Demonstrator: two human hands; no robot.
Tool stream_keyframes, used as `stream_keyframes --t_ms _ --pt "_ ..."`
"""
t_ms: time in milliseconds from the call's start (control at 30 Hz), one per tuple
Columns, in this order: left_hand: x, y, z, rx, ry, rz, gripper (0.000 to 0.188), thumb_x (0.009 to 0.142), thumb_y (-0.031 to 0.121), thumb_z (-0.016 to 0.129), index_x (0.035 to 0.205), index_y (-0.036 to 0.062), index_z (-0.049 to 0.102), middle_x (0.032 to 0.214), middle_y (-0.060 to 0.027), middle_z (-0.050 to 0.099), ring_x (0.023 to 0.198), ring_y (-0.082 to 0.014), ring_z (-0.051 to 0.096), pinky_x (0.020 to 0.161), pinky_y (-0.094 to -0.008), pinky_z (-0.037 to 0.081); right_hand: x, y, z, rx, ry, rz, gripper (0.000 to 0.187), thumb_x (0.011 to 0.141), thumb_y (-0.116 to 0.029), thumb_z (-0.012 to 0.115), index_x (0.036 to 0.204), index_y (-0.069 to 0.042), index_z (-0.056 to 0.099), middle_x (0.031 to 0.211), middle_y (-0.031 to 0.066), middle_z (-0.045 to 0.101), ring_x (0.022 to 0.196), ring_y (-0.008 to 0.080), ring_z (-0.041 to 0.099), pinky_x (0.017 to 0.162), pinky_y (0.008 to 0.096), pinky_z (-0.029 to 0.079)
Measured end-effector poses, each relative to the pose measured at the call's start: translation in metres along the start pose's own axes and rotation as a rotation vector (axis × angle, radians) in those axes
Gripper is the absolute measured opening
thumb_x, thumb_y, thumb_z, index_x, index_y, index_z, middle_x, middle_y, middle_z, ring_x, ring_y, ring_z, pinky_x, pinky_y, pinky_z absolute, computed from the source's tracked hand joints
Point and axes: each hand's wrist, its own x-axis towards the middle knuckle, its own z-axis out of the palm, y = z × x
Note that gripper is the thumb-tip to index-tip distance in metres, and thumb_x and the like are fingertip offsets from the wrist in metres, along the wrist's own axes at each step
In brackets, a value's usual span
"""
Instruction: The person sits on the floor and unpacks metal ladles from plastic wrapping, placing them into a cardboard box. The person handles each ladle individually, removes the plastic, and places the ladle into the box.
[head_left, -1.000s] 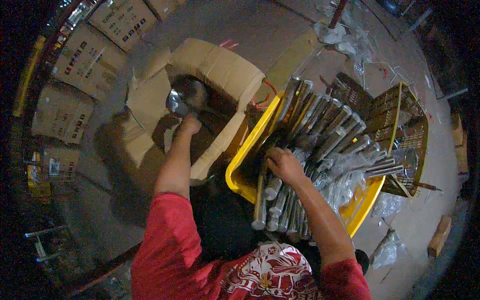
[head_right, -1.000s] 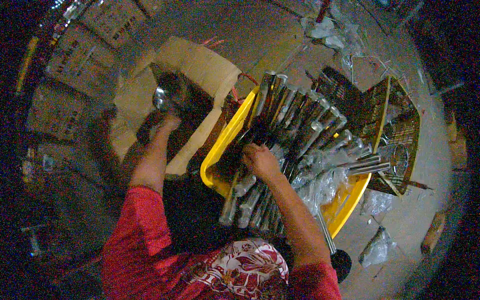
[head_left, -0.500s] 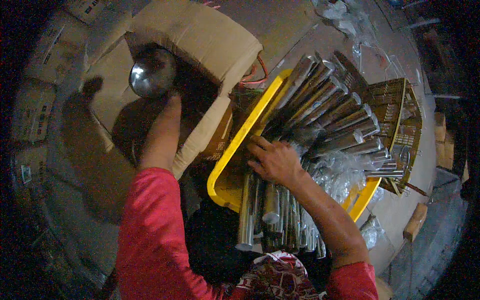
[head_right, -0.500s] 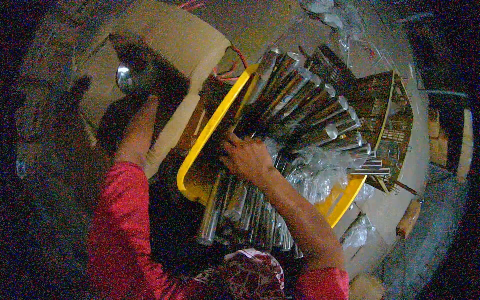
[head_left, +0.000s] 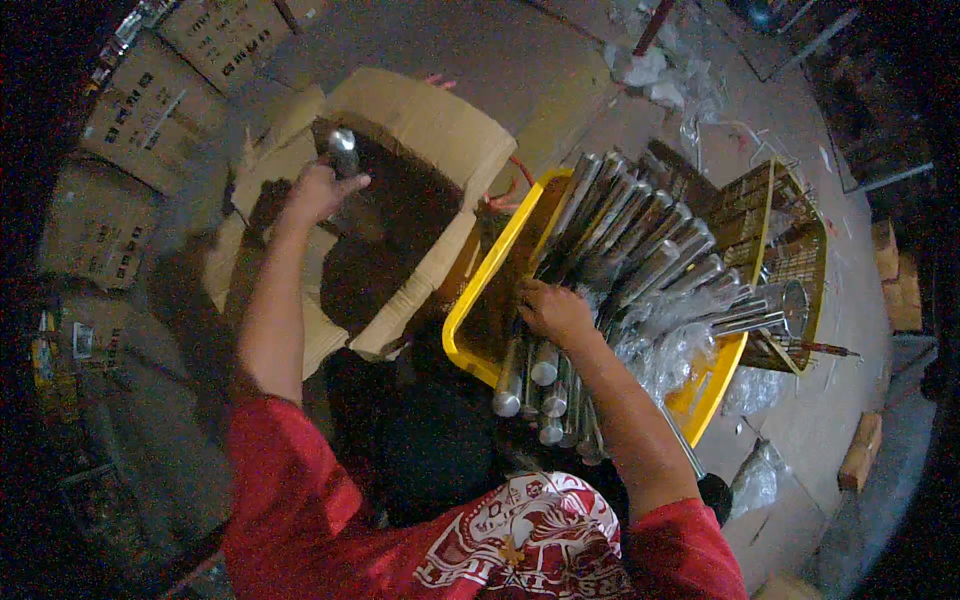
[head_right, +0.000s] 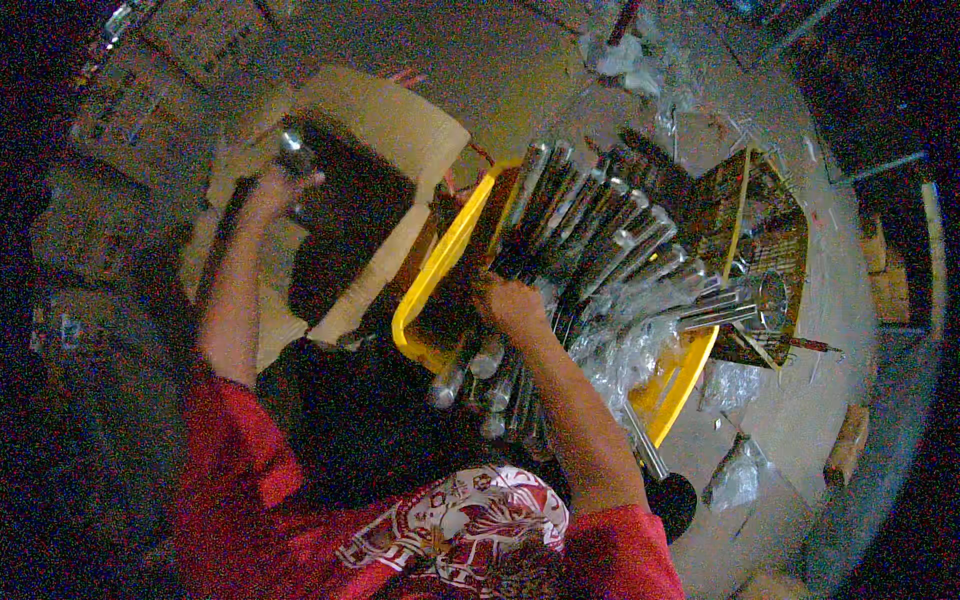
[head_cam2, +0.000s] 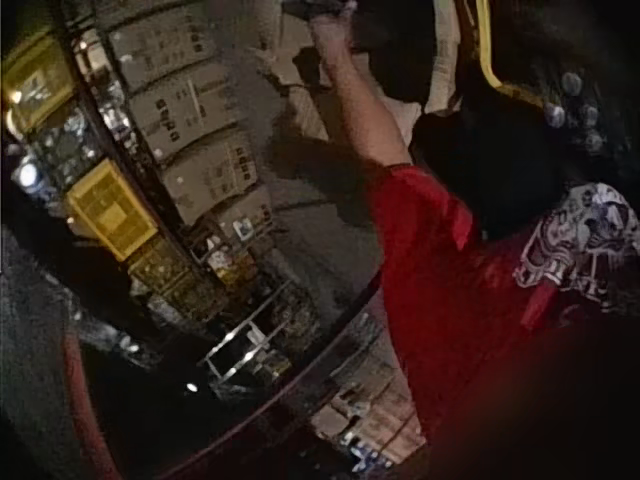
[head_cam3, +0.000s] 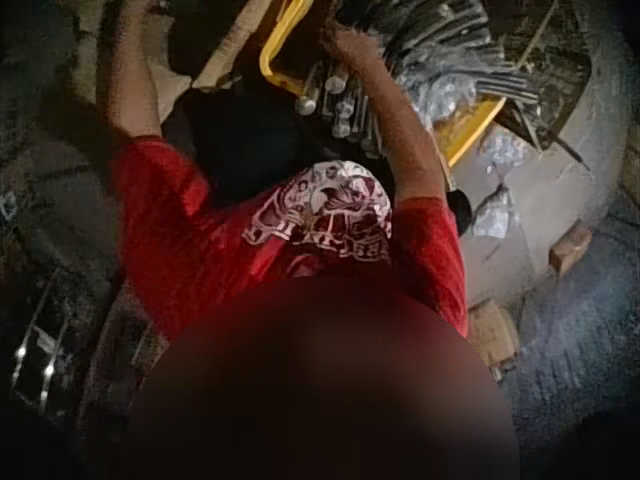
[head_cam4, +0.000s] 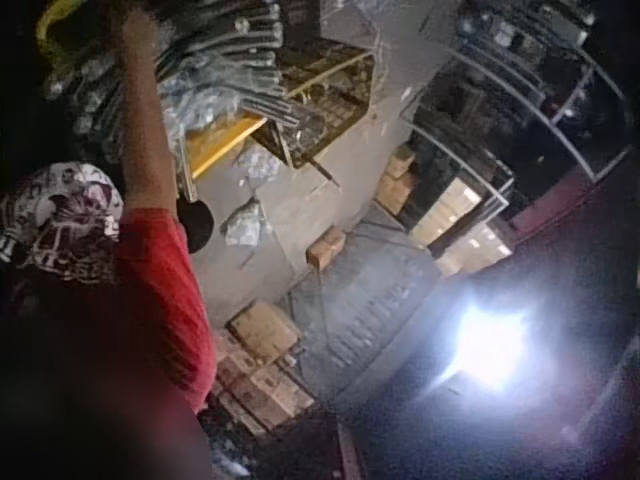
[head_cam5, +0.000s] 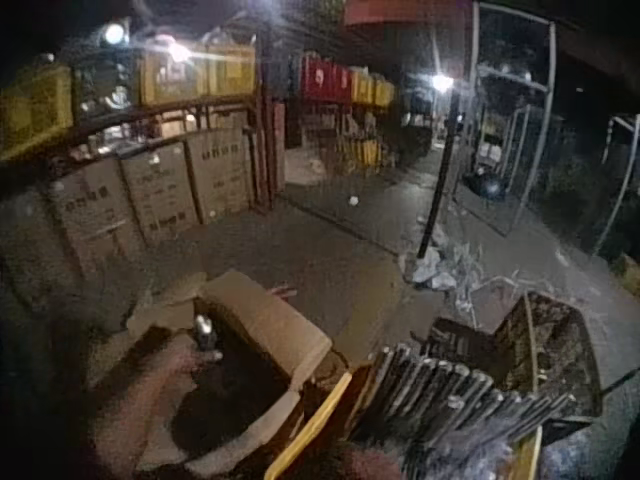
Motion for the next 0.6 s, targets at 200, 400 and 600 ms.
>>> stream_keyframes --t_ms 200,400,600 --pt "-0.044 0.155 -0.144 -0.361 0.705 0.223 0.046 0.081 0.044 0.081 0.069 0.0026 0.064 0.067 -0.0075 0.066 0.062 -0.0233 0.062 0.063 -0.0401 0.051 -0.004 -0.003 -0.007 -0.047 -0.04 -0.01 0.043 0.093 -0.035 0.057 0.134 -0.024 0.06 0.147 -0.0004 0.052 0.116 0.0267 0.065 0.094 0.0465 0.055" --pt "-0.097 0.286 -0.208 -0.563 0.723 0.257 0.038 0.084 0.041 0.079 0.078 0.0068 0.064 0.07 -0.0009 0.064 0.061 -0.0099 0.057 0.059 -0.029 0.047 -0.002 0.003 0.001 0.043 -0.011 -0.028 0.045 0.093 -0.032 0.055 0.137 -0.028 0.058 0.15 -0.0028 0.049 0.118 0.027 0.064 0.095 0.05 0.054" --pt "-0.143 0.355 -0.154 -0.708 0.711 0.347 0.061 0.087 0.038 0.076 0.121 0.0032 0.038 0.106 -0.0041 0.056 0.089 -0.0141 0.053 0.083 -0.0309 0.044 -0.002 0.004 -0.001 0.14 -0.119 0.001 0.047 0.095 -0.037 0.052 0.142 -0.032 0.053 0.159 -0.0071 0.037 0.132 0.0225 0.054 0.107 0.052 0.044"
